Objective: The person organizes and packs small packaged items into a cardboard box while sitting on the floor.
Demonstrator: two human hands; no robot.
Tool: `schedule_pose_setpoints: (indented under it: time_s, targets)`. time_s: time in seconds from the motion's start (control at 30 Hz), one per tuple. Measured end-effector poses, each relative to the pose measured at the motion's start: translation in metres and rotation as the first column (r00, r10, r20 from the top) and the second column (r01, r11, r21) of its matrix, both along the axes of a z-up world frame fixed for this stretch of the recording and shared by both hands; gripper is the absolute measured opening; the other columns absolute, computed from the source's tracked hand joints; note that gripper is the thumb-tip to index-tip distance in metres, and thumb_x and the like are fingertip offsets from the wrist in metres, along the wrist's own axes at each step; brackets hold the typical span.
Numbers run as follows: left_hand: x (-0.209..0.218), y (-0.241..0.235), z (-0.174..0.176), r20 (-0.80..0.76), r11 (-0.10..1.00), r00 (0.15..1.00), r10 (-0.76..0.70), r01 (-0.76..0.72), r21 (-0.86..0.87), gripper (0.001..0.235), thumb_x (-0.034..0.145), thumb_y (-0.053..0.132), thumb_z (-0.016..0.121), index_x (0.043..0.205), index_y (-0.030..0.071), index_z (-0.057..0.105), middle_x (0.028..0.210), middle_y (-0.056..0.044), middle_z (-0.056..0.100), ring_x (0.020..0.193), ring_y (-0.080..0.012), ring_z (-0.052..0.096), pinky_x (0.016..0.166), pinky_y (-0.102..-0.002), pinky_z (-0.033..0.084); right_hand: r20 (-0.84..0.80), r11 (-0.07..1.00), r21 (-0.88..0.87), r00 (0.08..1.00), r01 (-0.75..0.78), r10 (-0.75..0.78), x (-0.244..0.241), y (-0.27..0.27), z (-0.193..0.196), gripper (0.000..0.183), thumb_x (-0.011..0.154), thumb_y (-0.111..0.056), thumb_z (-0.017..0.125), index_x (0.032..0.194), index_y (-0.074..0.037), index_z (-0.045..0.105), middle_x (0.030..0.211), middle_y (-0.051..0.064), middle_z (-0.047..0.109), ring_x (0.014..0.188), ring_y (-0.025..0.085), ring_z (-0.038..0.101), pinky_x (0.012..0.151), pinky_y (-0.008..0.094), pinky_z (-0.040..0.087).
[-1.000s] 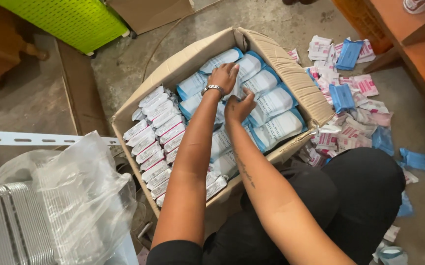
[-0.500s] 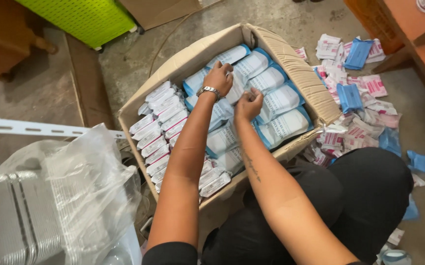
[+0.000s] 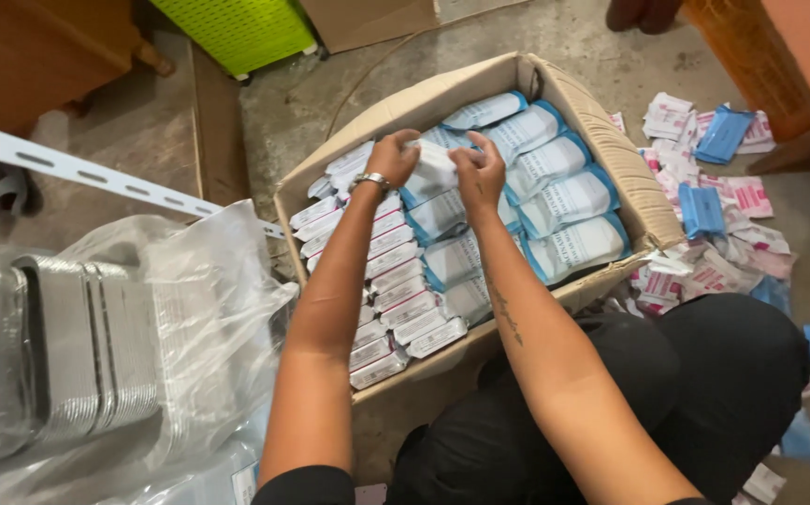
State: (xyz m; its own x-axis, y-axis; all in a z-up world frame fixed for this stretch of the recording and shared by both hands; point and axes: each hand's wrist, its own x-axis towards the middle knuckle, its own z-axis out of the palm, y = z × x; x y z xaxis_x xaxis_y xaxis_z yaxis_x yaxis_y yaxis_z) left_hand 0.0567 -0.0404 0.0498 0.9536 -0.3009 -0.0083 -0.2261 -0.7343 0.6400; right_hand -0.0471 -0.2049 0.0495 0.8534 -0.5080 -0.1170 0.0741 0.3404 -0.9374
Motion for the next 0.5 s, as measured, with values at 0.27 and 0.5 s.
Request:
schedule_pose_setpoints:
  time_s: [0.27, 0.5]
  targets:
    - [-0.002, 0.076, 0.036, 0.078, 0.998, 0.996, 0.034, -0.030, -0.051, 0.029, 0.088, 0.028, 0.070, 0.109, 0.011, 0.078, 0.098, -0.016, 0.078, 0.089, -0.0246, 0.076, 0.082, -0.037, 0.059, 0.021, 0.887, -0.385, 0.958, -0.257, 0.287, -0.003, 0.047, 0.021, 0.047, 0.072, -0.011, 0.083, 0.118, -0.005, 0.075, 0.103, 0.010, 0.075, 0.087, 0.014, 0.067, 0.078, 0.028, 0.056]
    - [-0.041, 0.111, 0.084, 0.128, 0.993, 0.987, 0.097, -0.105, 0.061, 0.029, 0.084, 0.028, 0.073, 0.106, 0.010, 0.078, 0.090, -0.016, 0.073, 0.081, -0.0287, 0.073, 0.077, -0.040, 0.058, 0.112, 0.777, -0.495, 0.858, -0.389, 0.501, 0.002, 0.084, 0.006, 0.042, 0.082, -0.009, 0.079, 0.124, -0.004, 0.073, 0.110, 0.006, 0.076, 0.097, 0.015, 0.067, 0.092, 0.030, 0.054]
